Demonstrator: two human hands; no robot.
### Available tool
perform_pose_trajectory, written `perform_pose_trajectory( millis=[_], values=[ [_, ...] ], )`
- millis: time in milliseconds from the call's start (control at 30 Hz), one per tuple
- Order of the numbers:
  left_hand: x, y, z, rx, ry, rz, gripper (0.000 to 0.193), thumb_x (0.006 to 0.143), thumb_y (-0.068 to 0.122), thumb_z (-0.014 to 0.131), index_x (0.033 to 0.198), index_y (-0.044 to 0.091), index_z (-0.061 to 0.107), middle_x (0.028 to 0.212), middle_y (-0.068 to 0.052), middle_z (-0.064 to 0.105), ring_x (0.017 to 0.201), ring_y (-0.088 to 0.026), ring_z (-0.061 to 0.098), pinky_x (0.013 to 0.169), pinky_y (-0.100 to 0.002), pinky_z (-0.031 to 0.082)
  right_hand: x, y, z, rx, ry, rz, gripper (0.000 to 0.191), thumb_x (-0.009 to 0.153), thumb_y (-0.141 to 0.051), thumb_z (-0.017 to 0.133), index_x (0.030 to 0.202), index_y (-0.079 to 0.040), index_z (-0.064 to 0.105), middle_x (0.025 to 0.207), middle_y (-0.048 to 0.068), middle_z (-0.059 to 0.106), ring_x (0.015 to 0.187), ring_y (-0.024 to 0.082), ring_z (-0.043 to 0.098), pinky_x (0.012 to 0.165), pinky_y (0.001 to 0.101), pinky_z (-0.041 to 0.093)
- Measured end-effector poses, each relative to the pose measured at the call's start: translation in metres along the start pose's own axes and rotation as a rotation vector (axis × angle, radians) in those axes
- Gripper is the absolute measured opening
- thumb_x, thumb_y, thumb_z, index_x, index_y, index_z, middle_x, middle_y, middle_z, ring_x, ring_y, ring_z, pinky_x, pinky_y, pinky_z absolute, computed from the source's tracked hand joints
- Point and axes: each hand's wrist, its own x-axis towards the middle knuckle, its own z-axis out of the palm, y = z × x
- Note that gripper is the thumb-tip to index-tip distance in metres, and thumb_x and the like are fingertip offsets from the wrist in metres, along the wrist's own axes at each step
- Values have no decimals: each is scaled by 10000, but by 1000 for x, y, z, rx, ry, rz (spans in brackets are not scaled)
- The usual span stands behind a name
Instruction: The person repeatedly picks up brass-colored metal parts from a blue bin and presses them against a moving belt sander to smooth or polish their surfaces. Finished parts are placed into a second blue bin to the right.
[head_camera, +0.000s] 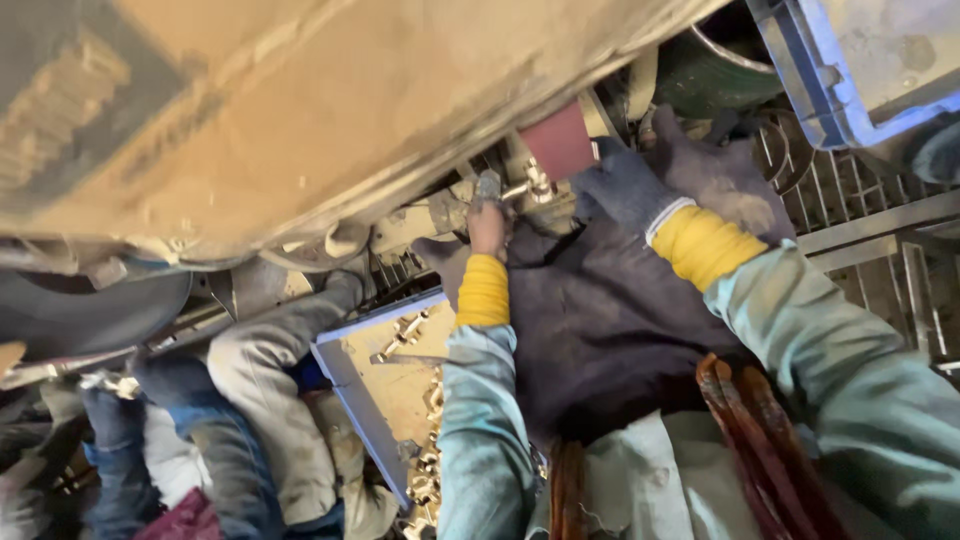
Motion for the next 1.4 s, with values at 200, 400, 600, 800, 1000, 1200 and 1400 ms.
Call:
perform_pose_trajectory(
  millis=[200, 400, 600, 800, 1000, 1200, 1400],
  values=[
    [-32, 0, -3, 142, 77, 88, 337, 975, 179, 470, 1182, -24, 642, 661, -79, 610, 424, -148, 492, 362, -302, 352, -31, -17, -3, 95, -95, 9, 241, 973, -172, 638, 1057, 53, 619, 786, 82, 677, 671, 182, 676, 643, 321, 572],
    [-91, 5, -1, 181, -63, 720, 438, 1008, 54, 655, 1424, 10, 525, 1184, -53, 658, 943, -109, 591, 791, -253, 481, -64, -14, -15, -435, 69, -333, 708, 977, -178, 647, 1557, 13, 289, 1110, 187, 646, 966, 254, 661, 828, 327, 547],
    [-50, -1, 4, -3, -81, 516, 442, 1002, 87, 621, 1424, 13, 514, 1089, -18, 645, 848, -82, 567, 697, -236, 457, -24, -9, -14, -448, 42, -573, 688, 980, -208, 664, 1531, 49, 341, 1334, 219, 569, 1147, 303, 559, 912, 369, 503],
    [4, -8, 7, 9, 57, 23, 382, 958, 114, 482, 1290, -67, 535, 714, -94, 626, 452, -155, 514, 385, -319, 383, 2, -3, -7, -63, -5, 47, 371, 997, -287, 660, 1200, 23, 638, 862, 82, 666, 771, 185, 633, 722, 317, 538],
    [-34, 4, 9, 61, 39, 288, 493, 812, 6, 458, 1300, -2, 521, 955, -84, 617, 649, -157, 570, 502, -298, 467, -14, -6, -6, -227, 41, -199, 498, 992, -305, 643, 1347, 22, 521, 994, 96, 661, 844, 210, 647, 753, 370, 541],
    [-78, 12, 6, 226, -22, 708, 377, 943, 12, 650, 1297, -27, 528, 1129, -134, 641, 1018, -206, 617, 934, -331, 505, -34, -5, -17, -535, 75, -413, 638, 995, -370, 609, 1464, 6, 396, 1070, 135, 664, 921, 241, 686, 826, 388, 547],
    [-11, 7, 16, 444, 112, 123, 397, 929, 151, 523, 1108, -176, 661, 990, -318, 714, 901, -383, 713, 819, -421, 545, 12, -10, -7, -289, 5, -70, 597, 987, -351, 617, 1457, -26, 445, 1059, 158, 675, 914, 278, 678, 825, 412, 548]
  ],
)
